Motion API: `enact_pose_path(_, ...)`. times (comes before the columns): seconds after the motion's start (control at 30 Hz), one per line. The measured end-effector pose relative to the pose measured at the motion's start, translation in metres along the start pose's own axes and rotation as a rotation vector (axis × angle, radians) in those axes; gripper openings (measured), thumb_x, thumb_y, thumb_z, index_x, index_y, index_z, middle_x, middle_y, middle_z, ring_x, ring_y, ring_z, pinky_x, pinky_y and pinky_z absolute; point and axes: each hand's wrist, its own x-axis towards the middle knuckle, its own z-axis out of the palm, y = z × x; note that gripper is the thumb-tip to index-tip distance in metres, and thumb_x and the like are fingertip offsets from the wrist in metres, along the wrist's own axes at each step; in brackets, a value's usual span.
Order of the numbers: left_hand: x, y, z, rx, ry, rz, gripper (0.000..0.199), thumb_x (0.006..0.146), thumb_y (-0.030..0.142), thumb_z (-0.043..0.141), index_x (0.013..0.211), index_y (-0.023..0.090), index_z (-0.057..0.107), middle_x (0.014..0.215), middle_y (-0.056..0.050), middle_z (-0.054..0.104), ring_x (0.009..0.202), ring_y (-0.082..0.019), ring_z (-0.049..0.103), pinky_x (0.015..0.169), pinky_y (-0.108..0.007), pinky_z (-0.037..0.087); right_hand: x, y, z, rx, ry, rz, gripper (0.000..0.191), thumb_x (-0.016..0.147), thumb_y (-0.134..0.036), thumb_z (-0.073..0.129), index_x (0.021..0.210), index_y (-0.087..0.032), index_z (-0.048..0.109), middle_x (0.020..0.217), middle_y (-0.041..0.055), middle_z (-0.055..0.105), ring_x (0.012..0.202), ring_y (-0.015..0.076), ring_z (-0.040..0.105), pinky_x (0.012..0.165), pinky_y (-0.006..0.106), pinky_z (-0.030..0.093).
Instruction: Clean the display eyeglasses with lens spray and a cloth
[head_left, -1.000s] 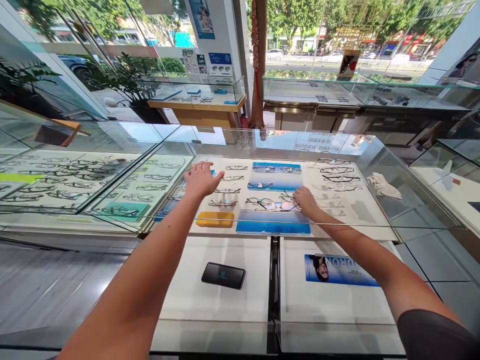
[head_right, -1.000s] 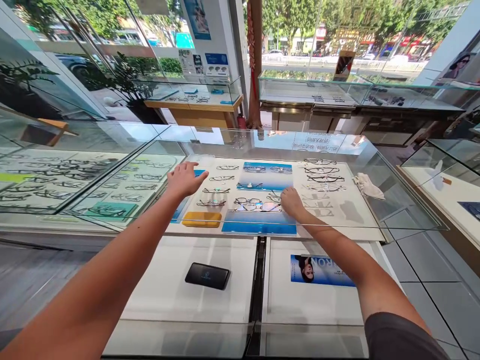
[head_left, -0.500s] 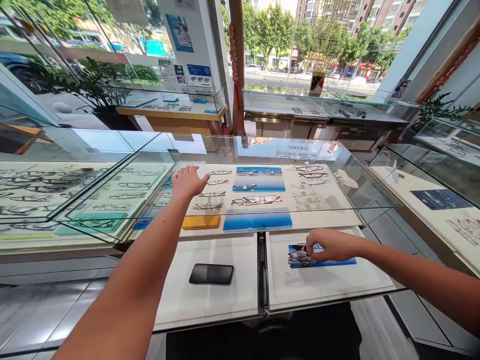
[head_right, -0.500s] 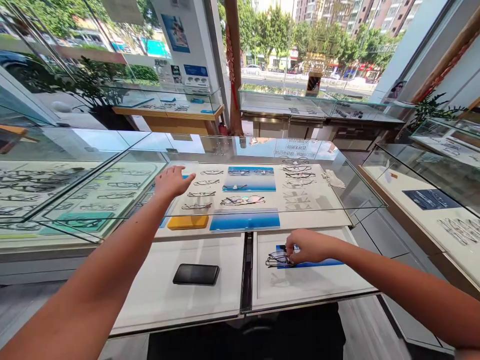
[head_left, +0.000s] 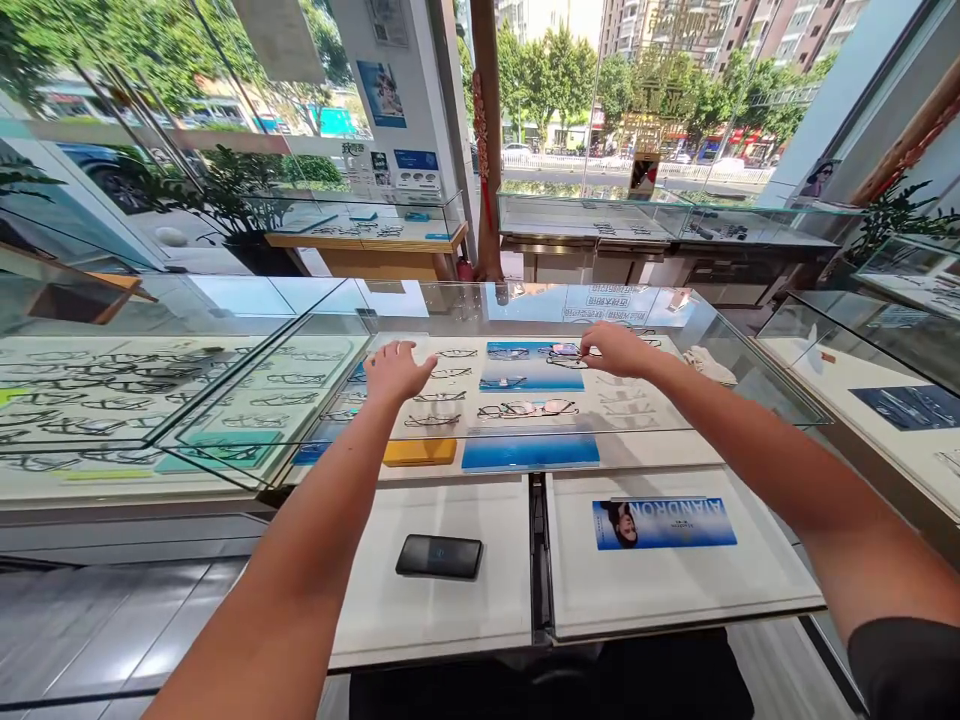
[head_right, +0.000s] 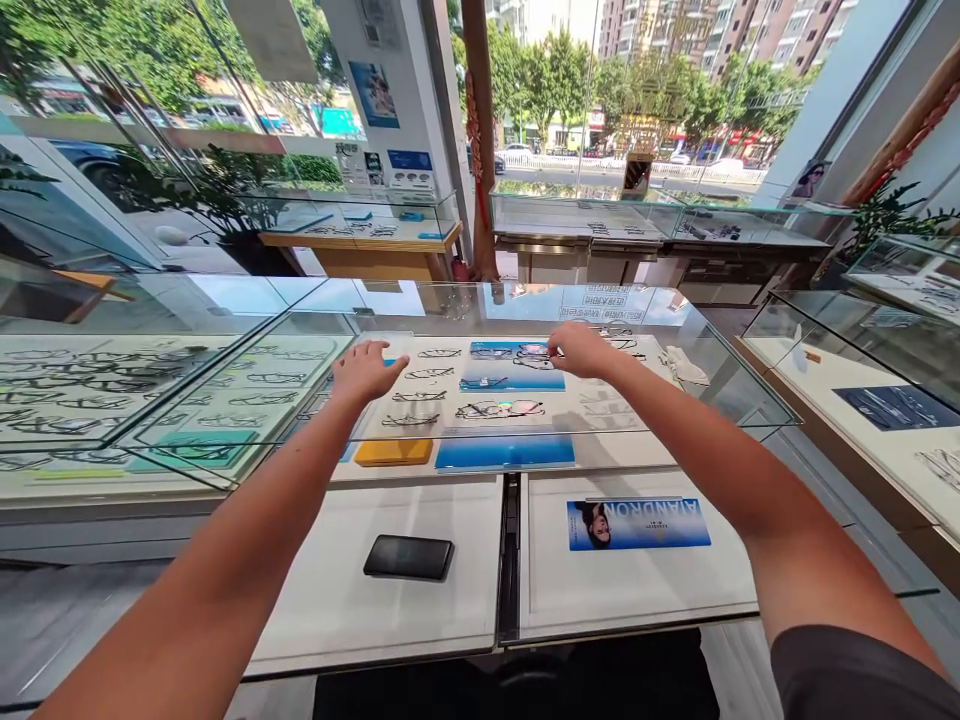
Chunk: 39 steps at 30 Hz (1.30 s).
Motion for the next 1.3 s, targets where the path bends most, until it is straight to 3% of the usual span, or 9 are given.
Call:
enact_pose_path(0.17, -0.002, 0.0, 0.001, -0.005, 0.002, -0.008, 0.079, 0.098, 0.069, 0.035, 0.158, 0.02, 0.05, 0.172, -0.02, 0.042, 0.16, -0.041, 0.034, 0.127, -0.065, 0.029, 0.025, 0.018, 0.034, -0.08, -0.006, -0.004, 0.017, 0.095, -0.013, 0.063, 0.091, -0.015, 0.079, 0.107, 0.0132, 0.078, 0.11, 0.0306, 0.061, 0.095, 0.041, 0.043)
enact_pose_path(0.3, -0.005, 0.002, -0.001, -0.007, -0.001, -0.014, 0.078, 0.098, 0.069, 0.037, 0.158, 0.02, 0.049, 0.172, -0.02, 0.041, 0.161, -0.041, 0.032, 0.126, -0.065, 0.029, 0.03, 0.025, 0.048, -0.104, -0.006, 0.0, 0.022, 0.097, -0.015, 0.059, 0.097, -0.015, 0.081, 0.11, 0.0144, 0.077, 0.11, 0.0307, 0.061, 0.096, 0.041, 0.043)
enact_pose_path(0.73, -0.005, 0.002, -0.003, -0.011, -0.004, -0.012, 0.08, 0.097, 0.068, 0.036, 0.159, 0.018, 0.049, 0.17, -0.019, 0.044, 0.159, -0.041, 0.034, 0.127, -0.063, 0.028, 0.01, 0.017, 0.053, -0.076, 0.041, 0.019, 0.019, 0.1, -0.021, 0.063, 0.098, -0.016, 0.081, 0.135, 0.0156, 0.071, 0.124, 0.0341, 0.06, 0.103, 0.045, 0.045)
enact_pose_path(0.9, -0.005, 0.002, -0.004, -0.013, -0.011, -0.013, 0.081, 0.097, 0.07, 0.035, 0.158, 0.019, 0.05, 0.171, -0.02, 0.043, 0.159, -0.042, 0.034, 0.127, -0.064, 0.029, 0.0, 0.01, 0.044, -0.034, 0.093, 0.043, 0.014, 0.098, -0.025, 0.067, 0.103, -0.016, 0.076, 0.139, 0.0165, 0.067, 0.129, 0.0363, 0.057, 0.107, 0.048, 0.044)
enact_pose_path(1.03, -0.005, 0.002, -0.004, -0.015, -0.006, -0.01, 0.081, 0.097, 0.07, 0.035, 0.158, 0.019, 0.05, 0.17, -0.02, 0.043, 0.158, -0.042, 0.036, 0.126, -0.064, 0.029, -0.019, -0.015, 0.019, 0.015, 0.213, 0.045, 0.019, 0.103, -0.03, 0.058, 0.113, -0.016, 0.066, 0.126, 0.0154, 0.068, 0.118, 0.0311, 0.058, 0.1, 0.042, 0.045)
enact_pose_path(1.17, -0.004, 0.001, -0.003, -0.014, 0.0, -0.011, 0.08, 0.097, 0.07, 0.035, 0.157, 0.019, 0.051, 0.17, -0.02, 0.043, 0.158, -0.042, 0.035, 0.126, -0.064, 0.029, -0.054, -0.061, -0.009, 0.209, 0.325, -0.05, 0.006, 0.1, -0.025, 0.057, 0.099, -0.02, 0.059, 0.1, 0.0079, 0.068, 0.095, 0.0236, 0.06, 0.085, 0.034, 0.044)
enact_pose_path(1.23, -0.004, 0.001, -0.002, -0.012, 0.002, -0.013, 0.08, 0.097, 0.07, 0.035, 0.157, 0.019, 0.051, 0.17, -0.02, 0.044, 0.158, -0.042, 0.035, 0.127, -0.063, 0.029, -0.075, -0.087, -0.016, 0.284, 0.303, -0.135, 0.007, 0.097, -0.017, 0.055, 0.099, -0.021, 0.059, 0.096, 0.0059, 0.068, 0.09, 0.0213, 0.06, 0.084, 0.032, 0.044)
enact_pose_path(1.3, -0.004, 0.001, -0.003, -0.01, 0.003, -0.012, 0.08, 0.097, 0.07, 0.035, 0.157, 0.019, 0.051, 0.17, -0.02, 0.044, 0.158, -0.042, 0.036, 0.127, -0.063, 0.028, -0.096, -0.111, -0.013, 0.357, 0.181, -0.256, 0.017, 0.099, -0.012, 0.05, 0.104, -0.022, 0.063, 0.102, 0.0056, 0.071, 0.091, 0.02, 0.063, 0.083, 0.031, 0.044)
